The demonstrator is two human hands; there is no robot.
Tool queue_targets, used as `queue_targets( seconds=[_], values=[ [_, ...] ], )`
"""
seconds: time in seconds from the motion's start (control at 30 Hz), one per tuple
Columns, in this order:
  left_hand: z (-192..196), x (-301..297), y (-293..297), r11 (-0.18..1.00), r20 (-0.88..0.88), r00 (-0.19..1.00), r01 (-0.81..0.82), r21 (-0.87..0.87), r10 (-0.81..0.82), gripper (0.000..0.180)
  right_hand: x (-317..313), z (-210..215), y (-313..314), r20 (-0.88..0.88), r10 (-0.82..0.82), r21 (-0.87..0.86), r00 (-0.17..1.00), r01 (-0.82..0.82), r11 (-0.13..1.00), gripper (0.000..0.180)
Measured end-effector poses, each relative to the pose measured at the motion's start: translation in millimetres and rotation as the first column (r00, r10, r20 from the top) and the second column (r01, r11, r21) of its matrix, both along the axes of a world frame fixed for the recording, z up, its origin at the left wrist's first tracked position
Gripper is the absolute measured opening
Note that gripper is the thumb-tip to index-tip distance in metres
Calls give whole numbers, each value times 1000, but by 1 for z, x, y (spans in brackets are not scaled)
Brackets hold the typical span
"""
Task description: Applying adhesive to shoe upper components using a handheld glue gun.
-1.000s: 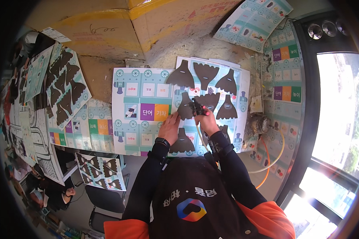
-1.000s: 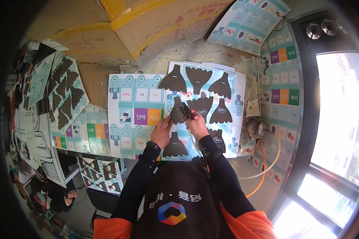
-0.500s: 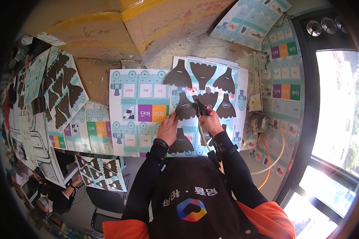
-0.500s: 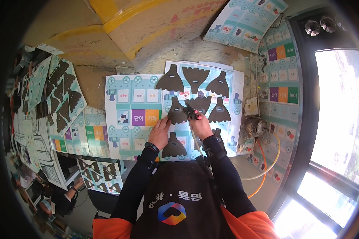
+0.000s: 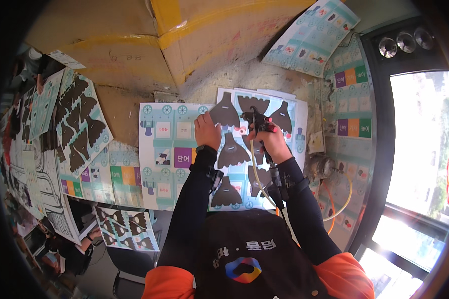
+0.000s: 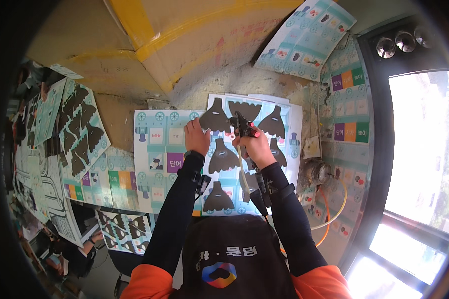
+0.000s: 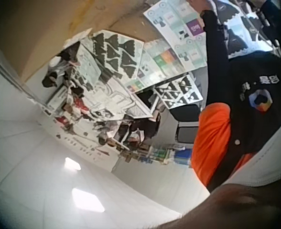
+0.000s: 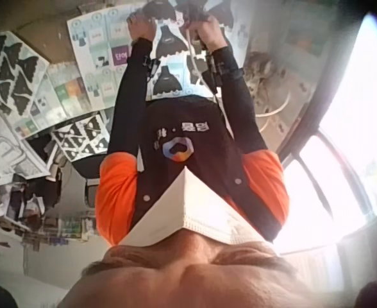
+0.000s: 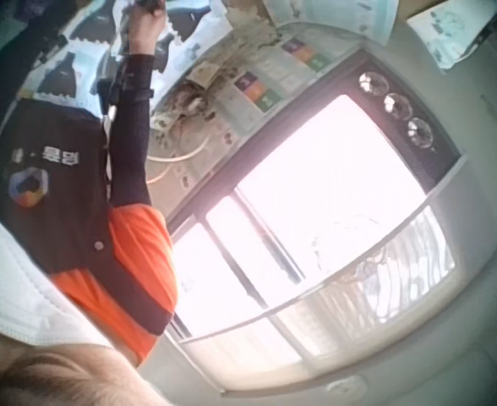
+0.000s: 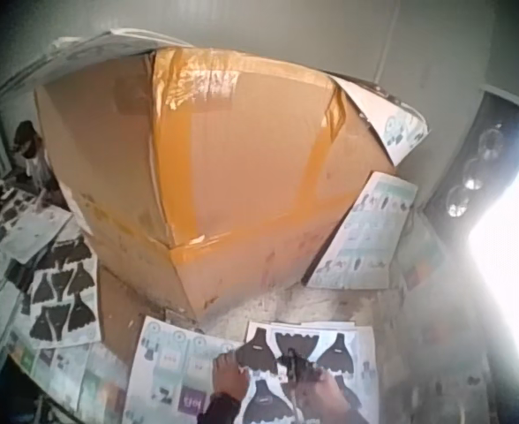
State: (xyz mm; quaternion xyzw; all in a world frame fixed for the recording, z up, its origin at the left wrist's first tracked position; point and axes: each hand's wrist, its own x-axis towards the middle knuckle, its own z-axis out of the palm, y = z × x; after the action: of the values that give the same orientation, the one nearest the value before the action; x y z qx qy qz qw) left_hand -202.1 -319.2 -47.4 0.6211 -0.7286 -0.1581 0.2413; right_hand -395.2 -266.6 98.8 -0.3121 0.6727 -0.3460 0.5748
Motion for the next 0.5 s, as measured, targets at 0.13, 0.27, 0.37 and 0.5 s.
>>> queue_targets(
  seconds=[0.13,0.27,0.37,0.5],
  values=[
    [-21,-1,-18,952,181,982,-98,289,46,39,3,-5,-18,15,-20,26,1000,19,999,35],
    [-11,-18,-7,961,121,992,-8,275,-26,35,-12,-36,-21,15,-44,41,999,44,998,29],
    [-15,-11,6,984,150,988,3,180,-30,39,2,-45,-33,6,-31,58,999,31,998,25],
    [-29,-10,20,965,106,959,256,63,-262,48,16,-57,-54,-81,50,59,995,-46,997,18]
  ],
)
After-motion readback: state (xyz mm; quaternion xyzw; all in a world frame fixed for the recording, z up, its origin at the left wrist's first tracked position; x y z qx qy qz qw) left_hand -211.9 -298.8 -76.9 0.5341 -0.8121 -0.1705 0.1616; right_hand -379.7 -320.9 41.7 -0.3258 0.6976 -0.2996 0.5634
